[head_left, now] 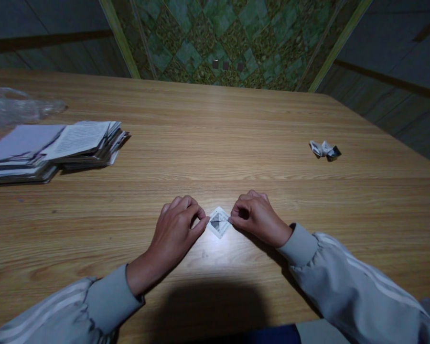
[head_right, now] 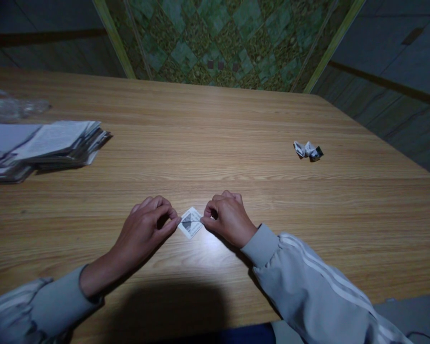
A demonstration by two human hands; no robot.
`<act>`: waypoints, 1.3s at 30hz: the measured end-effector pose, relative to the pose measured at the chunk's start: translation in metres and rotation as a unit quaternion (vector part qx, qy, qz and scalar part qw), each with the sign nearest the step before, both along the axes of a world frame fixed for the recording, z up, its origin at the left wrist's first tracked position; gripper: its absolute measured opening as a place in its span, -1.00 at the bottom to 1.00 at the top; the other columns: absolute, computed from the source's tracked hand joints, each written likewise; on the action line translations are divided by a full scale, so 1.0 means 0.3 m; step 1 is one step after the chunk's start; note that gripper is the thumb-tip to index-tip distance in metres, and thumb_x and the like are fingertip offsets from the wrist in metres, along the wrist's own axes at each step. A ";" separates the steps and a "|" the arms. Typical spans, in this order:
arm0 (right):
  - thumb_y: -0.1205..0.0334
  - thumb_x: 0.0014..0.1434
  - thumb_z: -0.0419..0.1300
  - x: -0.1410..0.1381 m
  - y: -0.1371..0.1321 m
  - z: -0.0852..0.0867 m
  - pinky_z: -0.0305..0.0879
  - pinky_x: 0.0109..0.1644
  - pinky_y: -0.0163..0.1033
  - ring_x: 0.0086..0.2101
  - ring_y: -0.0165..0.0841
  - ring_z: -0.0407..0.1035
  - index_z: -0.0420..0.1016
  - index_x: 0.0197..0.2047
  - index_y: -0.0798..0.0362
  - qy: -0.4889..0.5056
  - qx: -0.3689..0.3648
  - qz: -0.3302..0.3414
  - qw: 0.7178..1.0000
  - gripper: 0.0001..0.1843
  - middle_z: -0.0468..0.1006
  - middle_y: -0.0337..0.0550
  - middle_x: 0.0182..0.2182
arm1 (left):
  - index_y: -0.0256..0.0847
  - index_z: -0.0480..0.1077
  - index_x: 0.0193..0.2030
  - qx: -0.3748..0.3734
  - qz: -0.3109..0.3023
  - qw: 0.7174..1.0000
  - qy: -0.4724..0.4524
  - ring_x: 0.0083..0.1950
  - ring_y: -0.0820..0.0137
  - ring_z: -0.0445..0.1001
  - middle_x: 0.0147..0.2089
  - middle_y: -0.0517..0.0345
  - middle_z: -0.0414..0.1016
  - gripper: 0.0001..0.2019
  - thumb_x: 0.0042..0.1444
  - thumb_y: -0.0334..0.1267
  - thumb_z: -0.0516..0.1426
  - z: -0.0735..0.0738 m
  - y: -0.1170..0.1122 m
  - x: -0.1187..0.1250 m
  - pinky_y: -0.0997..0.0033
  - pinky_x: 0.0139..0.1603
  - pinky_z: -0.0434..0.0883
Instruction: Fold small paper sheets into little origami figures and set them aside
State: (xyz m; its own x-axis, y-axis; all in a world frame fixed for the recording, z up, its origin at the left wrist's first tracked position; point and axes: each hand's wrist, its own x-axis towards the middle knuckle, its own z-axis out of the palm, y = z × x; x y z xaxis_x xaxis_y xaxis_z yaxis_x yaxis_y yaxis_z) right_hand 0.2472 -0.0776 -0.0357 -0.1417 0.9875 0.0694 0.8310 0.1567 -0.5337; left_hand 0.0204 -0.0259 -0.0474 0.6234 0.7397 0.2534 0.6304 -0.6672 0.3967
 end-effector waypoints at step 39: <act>0.29 0.20 0.34 -0.009 -0.008 0.014 -0.03 -0.09 -0.19 -0.26 -0.33 0.26 0.49 -0.35 0.05 -0.025 -0.024 -0.012 0.999 -0.88 0.52 -0.25 -0.36 | -0.25 0.37 0.23 0.214 -0.245 0.946 0.000 0.33 0.21 0.33 0.26 0.05 0.49 -0.66 0.43 -0.43 -0.07 0.001 -0.036 -0.035 0.02 0.41 0.04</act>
